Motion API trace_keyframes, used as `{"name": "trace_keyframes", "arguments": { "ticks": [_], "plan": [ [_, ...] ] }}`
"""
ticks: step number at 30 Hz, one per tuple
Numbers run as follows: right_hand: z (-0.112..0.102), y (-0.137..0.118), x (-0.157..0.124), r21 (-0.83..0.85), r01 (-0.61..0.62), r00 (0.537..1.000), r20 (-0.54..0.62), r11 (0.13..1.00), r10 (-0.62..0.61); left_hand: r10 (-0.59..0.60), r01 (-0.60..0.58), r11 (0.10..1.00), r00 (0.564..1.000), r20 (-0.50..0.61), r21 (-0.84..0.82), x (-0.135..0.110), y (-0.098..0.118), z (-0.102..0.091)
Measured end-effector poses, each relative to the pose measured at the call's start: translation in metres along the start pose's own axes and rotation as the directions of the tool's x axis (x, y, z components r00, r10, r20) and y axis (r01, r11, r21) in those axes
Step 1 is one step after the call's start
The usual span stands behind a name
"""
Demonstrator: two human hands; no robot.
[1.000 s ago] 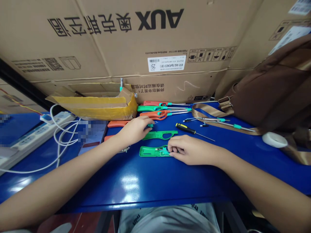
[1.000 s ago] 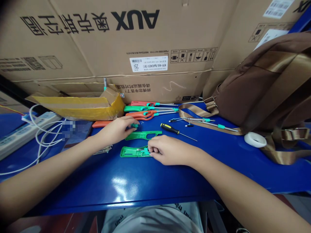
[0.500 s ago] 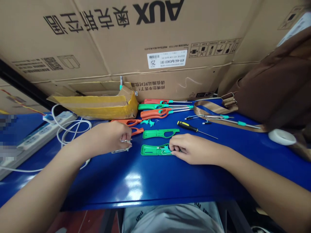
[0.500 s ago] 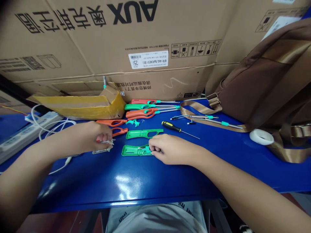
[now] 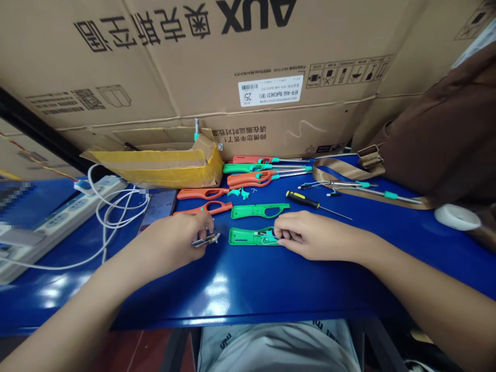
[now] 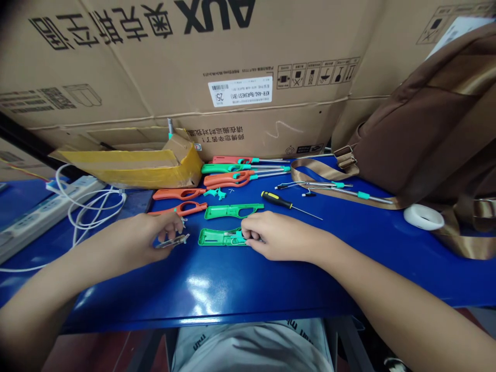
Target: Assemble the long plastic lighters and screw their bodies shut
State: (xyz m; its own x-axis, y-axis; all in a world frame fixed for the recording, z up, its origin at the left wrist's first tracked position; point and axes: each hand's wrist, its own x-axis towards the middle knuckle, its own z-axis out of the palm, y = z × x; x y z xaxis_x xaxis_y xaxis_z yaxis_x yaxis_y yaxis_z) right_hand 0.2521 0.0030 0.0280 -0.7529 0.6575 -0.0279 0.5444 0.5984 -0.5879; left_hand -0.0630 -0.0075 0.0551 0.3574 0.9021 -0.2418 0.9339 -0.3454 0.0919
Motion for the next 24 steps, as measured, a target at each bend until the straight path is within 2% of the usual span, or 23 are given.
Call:
{"name": "trace_keyframes", "arguments": {
  "ticks": [2, 4, 5, 9, 14, 18, 24],
  "plan": [
    [-0.003, -0.002, -0.001, 0.008, -0.021, 1.000, 0.007, 1.000, 0.021, 0.070, -0.072, 0.994, 0.997, -0.025, -0.081, 0.002, 0.009, -0.002],
    [-0.005, -0.003, -0.002, 0.014, -0.036, 0.999, 0.017, 0.999, 0.035, 0.199, -0.233, 0.935, 0.969, -0.148, -0.266, 0.006, 0.019, -0.003],
    [-0.006, -0.004, -0.002, 0.017, -0.043, 0.999, 0.022, 0.999, 0.042, 0.235, -0.283, 0.897, 0.956, -0.175, -0.339, 0.009, 0.023, -0.002],
    [-0.005, -0.005, -0.003, 0.015, -0.052, 0.998, 0.034, 0.999, 0.051, 0.274, -0.342, 0.761, 0.940, -0.205, -0.552, 0.022, 0.037, 0.009],
    [0.001, -0.005, 0.001, 0.034, -0.098, 0.994, -0.048, 0.995, 0.100, 0.249, -0.436, 0.632, 0.897, -0.365, -0.641, 0.031, 0.044, 0.033],
    [0.005, -0.007, 0.003, 0.133, -0.216, 0.967, -0.104, 0.967, 0.231, 0.247, -0.448, 0.610, 0.891, -0.381, -0.654, 0.030, 0.047, 0.048],
    [0.013, -0.007, 0.001, 0.425, -0.323, 0.936, 0.007, 0.846, 0.353, 0.230, -0.453, 0.536, 0.890, -0.393, -0.712, 0.028, 0.049, 0.053]
  ]
}}
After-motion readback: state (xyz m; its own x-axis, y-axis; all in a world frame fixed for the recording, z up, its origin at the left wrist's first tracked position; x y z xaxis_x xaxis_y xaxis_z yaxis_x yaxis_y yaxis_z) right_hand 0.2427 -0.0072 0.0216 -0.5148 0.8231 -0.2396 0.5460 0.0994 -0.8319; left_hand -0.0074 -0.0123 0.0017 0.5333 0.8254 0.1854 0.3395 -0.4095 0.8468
